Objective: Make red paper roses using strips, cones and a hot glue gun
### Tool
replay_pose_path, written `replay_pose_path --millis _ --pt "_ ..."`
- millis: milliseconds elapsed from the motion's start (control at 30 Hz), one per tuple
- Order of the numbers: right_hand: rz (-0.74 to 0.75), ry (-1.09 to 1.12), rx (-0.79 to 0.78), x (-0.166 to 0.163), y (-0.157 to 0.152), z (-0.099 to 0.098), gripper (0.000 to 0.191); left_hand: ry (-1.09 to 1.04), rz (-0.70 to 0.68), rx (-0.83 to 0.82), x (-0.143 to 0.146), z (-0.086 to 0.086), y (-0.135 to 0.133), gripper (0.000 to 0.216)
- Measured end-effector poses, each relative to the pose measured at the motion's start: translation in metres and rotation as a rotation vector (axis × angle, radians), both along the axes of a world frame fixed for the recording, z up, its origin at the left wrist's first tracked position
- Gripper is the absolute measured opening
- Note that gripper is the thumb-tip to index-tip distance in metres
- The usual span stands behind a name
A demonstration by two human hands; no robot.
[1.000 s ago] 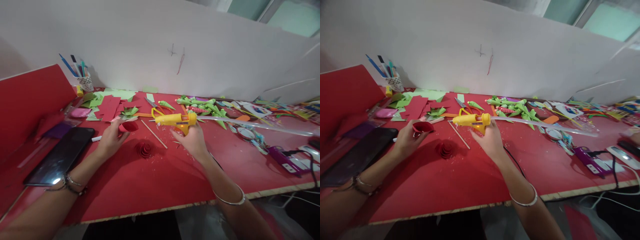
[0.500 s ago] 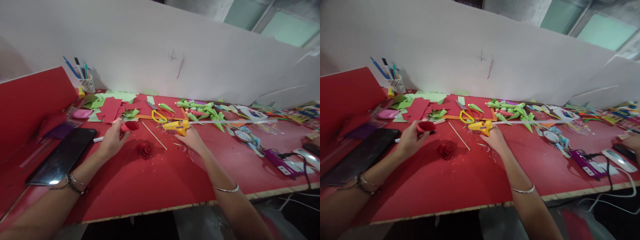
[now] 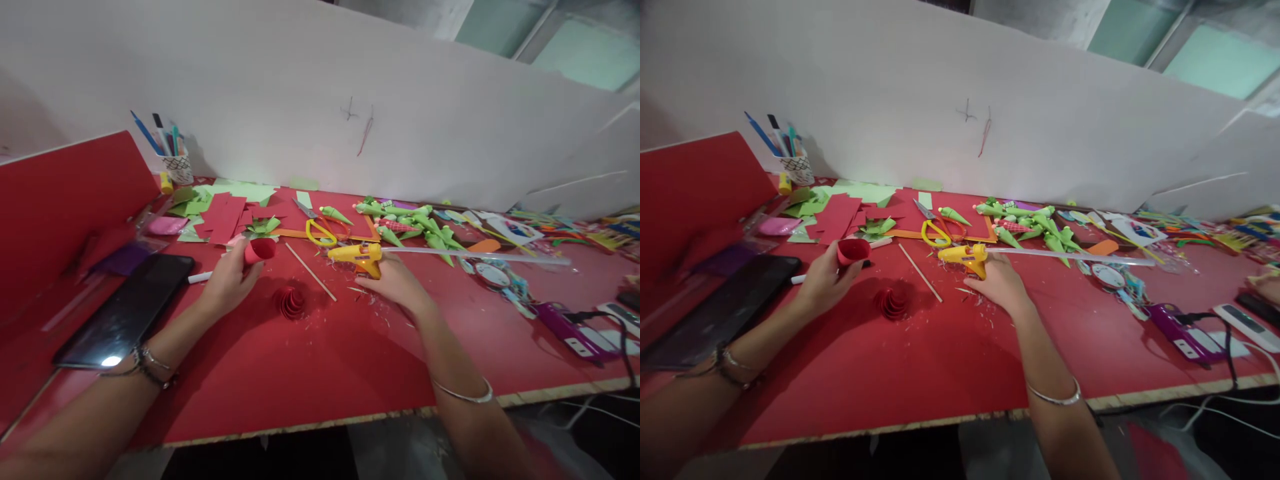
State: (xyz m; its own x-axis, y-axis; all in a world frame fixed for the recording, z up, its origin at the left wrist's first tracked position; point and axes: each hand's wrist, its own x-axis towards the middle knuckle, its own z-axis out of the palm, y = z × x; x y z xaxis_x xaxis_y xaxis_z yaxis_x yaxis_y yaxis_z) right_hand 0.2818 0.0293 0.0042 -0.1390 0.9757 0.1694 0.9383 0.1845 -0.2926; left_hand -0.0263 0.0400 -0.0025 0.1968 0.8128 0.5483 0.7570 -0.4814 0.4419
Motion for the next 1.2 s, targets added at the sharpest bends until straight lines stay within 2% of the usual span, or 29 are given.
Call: replay_pose_path --millis 167,267,333,400,467,533,600,700,800,1000,1200 --pt "-0.168 -0.26 -0.044 -0.005 -0.017 0.023 0.044 -0.035 0.042 -0.028 0.001 -0.003 0.002 0.013" --pt "-0.266 -0.411 -0.137 -0.014 -0.035 0.042 0.031 -0.079 0.048 -0.021 0.001 -0.004 0.003 0.017" --pt "-0.263 -0.464 -0.216 -0.023 -0.049 0.051 0.029 -0.101 0.046 -0.021 0.0 -0.004 0.004 0.018" --pt "-0.124 -0.426 -0.27 -0.033 -0.061 0.057 0.034 -0.113 0.045 -0.028 0.001 -0.004 0.004 0.016" --pt "0.092 -0.331 -0.274 -0.045 -0.067 0.06 0.045 -0.118 0.046 -0.04 0.002 -0.005 0.004 0.015" --pt "0.302 -0.201 -0.27 -0.058 -0.066 0.061 0.058 -0.117 0.05 -0.05 0.002 -0.004 0.004 0.014" --pt "0.419 -0.099 -0.26 -0.072 -0.059 0.059 0.071 -0.118 0.056 -0.047 0.003 -0.004 0.004 0.015" --pt "0.454 -0.061 -0.238 -0.091 -0.043 0.053 0.08 -0.127 0.069 -0.04 0.003 -0.003 0.004 0.016" --pt "0.489 -0.098 -0.248 -0.107 -0.031 0.046 0.077 -0.132 0.085 -0.047 0.003 -0.002 0.003 0.014" --pt "0.592 -0.202 -0.22 -0.123 -0.025 0.036 0.058 -0.119 0.097 -0.046 0.002 -0.002 0.003 0.014" --pt "0.647 -0.162 -0.179 -0.126 -0.025 0.033 0.036 -0.111 0.104 -0.063 0.003 -0.003 0.003 0.012"
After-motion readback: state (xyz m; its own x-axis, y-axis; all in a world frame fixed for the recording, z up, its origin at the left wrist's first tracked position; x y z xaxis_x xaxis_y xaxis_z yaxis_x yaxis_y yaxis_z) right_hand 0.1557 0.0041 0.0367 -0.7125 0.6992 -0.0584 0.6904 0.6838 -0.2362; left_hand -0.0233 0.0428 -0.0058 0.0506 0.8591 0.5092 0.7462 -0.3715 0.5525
